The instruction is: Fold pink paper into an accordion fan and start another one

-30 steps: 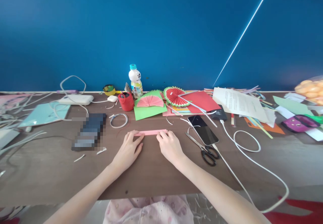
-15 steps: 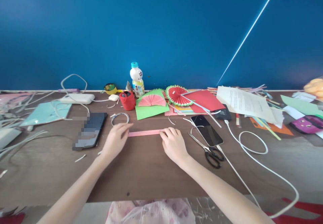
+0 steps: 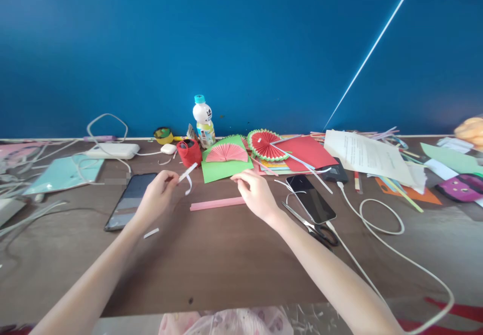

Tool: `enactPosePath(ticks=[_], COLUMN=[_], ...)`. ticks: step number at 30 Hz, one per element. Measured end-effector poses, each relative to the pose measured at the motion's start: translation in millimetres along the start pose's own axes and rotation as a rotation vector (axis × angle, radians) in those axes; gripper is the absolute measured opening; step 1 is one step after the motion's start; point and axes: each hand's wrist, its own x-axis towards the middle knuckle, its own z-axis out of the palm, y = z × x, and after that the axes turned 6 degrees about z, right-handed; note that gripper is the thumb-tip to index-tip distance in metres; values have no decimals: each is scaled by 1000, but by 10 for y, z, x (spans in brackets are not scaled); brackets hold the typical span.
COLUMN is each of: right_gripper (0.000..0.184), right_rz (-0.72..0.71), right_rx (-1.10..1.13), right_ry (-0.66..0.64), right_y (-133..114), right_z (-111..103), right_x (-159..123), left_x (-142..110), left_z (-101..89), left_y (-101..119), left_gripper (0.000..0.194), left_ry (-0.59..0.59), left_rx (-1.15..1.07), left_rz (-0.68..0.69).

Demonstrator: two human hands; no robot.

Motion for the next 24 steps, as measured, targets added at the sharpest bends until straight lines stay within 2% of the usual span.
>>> enactPosePath(ticks=[3, 6, 11, 14, 20, 24], right_gripper=[22, 27, 31, 32, 33, 29], right_rz=[-23, -98, -99, -90, -144, -150], right_rx=[152, 201, 200, 196, 73, 67], right_ry=[53, 76, 141, 172, 233, 222], right_y=[-206, -363, -381, -327, -308, -286], right_z=[6, 35, 71, 76, 110, 149], right_x=[136, 210, 264, 278, 272, 282], left_x=[36, 103, 220, 258, 319, 350], left_z=[-15, 16, 102, 184, 300, 304], left_y=[323, 556, 778, 829, 775, 751], left_gripper=[15, 17, 15, 20, 28, 35], left_ry=[-40, -76, -161, -222, -159, -201], left_rx=[-268, -451, -605, -677, -638, -583], left_rz=[-43, 5, 72, 107, 58, 25])
